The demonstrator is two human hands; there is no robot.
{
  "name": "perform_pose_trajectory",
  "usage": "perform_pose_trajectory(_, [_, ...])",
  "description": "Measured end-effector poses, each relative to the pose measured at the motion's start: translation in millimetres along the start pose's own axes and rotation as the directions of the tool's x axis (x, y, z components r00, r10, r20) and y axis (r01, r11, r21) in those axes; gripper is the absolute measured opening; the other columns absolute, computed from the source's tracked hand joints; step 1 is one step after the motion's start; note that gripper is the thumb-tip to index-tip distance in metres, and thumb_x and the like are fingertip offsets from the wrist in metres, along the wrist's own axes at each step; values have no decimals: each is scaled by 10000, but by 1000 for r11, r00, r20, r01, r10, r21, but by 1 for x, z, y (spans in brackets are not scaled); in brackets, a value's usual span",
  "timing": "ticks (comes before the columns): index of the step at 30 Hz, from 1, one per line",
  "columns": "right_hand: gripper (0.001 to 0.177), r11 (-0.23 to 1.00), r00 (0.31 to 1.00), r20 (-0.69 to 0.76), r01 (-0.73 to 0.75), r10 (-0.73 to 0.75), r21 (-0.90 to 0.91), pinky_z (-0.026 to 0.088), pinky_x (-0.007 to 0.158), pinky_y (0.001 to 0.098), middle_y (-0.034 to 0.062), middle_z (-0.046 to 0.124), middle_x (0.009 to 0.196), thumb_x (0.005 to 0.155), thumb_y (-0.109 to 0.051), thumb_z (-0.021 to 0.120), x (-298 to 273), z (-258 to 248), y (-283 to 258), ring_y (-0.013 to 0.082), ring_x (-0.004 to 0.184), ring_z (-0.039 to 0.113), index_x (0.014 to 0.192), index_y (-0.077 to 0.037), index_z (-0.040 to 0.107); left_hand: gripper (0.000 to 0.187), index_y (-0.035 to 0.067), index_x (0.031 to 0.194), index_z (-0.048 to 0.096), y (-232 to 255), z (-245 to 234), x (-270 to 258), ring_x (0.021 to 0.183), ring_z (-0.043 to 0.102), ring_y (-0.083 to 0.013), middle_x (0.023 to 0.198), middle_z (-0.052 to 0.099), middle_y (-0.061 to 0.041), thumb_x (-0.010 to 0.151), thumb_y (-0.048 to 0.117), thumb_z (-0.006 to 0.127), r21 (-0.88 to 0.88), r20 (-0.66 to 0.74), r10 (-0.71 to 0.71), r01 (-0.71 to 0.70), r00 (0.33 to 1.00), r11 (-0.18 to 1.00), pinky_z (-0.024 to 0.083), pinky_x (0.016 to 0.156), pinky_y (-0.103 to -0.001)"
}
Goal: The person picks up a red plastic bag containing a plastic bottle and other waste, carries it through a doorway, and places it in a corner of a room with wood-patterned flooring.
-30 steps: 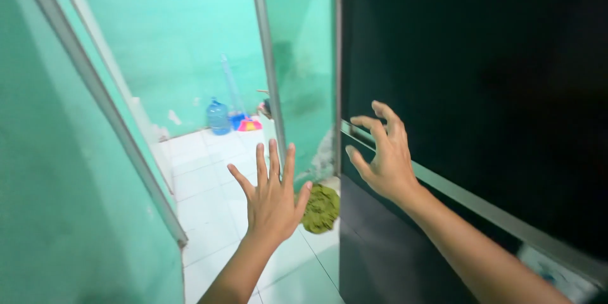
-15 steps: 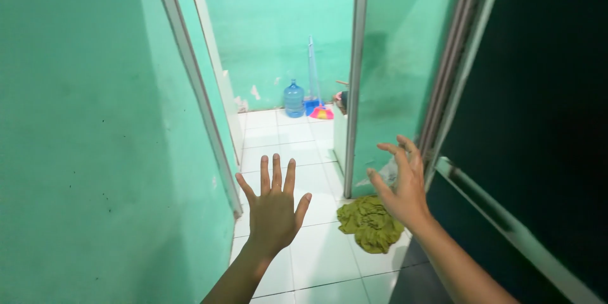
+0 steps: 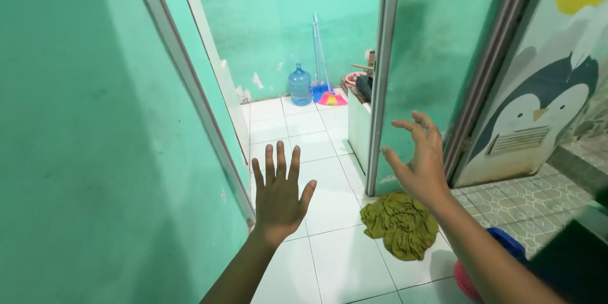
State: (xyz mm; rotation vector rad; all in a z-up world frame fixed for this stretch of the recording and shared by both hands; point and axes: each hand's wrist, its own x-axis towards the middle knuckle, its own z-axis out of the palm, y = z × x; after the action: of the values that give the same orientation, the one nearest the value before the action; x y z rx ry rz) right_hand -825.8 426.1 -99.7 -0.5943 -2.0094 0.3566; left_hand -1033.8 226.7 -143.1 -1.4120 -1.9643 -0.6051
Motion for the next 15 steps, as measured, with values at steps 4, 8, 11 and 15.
perform_pose_trajectory(4, [553,1000,999,41,-25,25,-15,359,1099,569,240,355,1519,832,-253,771,27,49,40,440,1420,344,1332,-130,571,757,57,1583,293,-26,58,30,1536,94,-457,1640,192,-288,992,464,532,-17,-12,25,-25,1000,1000,38,1183,-676])
perform_pose_trajectory(8, [529,1000,998,55,-10,12,-27,354,1108,574,250,368,1521,839,-231,777,83,98,85,446,1428,346,1323,-127,587,772,81,1578,293,-53,115,76,1525,97,-455,1630,189,-291,968,491,529,36,-33,8,-7,999,999,26,1176,-681])
perform_pose_trajectory(11, [535,998,999,33,28,-29,53,373,1098,558,272,380,1510,836,-210,779,119,129,124,451,1413,360,1323,-112,579,766,88,1581,289,-66,150,107,1531,97,-452,1634,183,-284,975,492,529,35,-14,-13,13,1000,999,12,1184,-679])
perform_pose_trajectory(15, [542,989,991,-14,130,-130,70,368,1127,553,265,440,1480,829,-182,787,187,170,169,439,1430,389,1323,-102,581,766,90,1612,268,-94,186,172,1558,92,-451,1660,177,-277,1009,481,533,-1,-64,18,-18,998,1000,1,1211,-667])
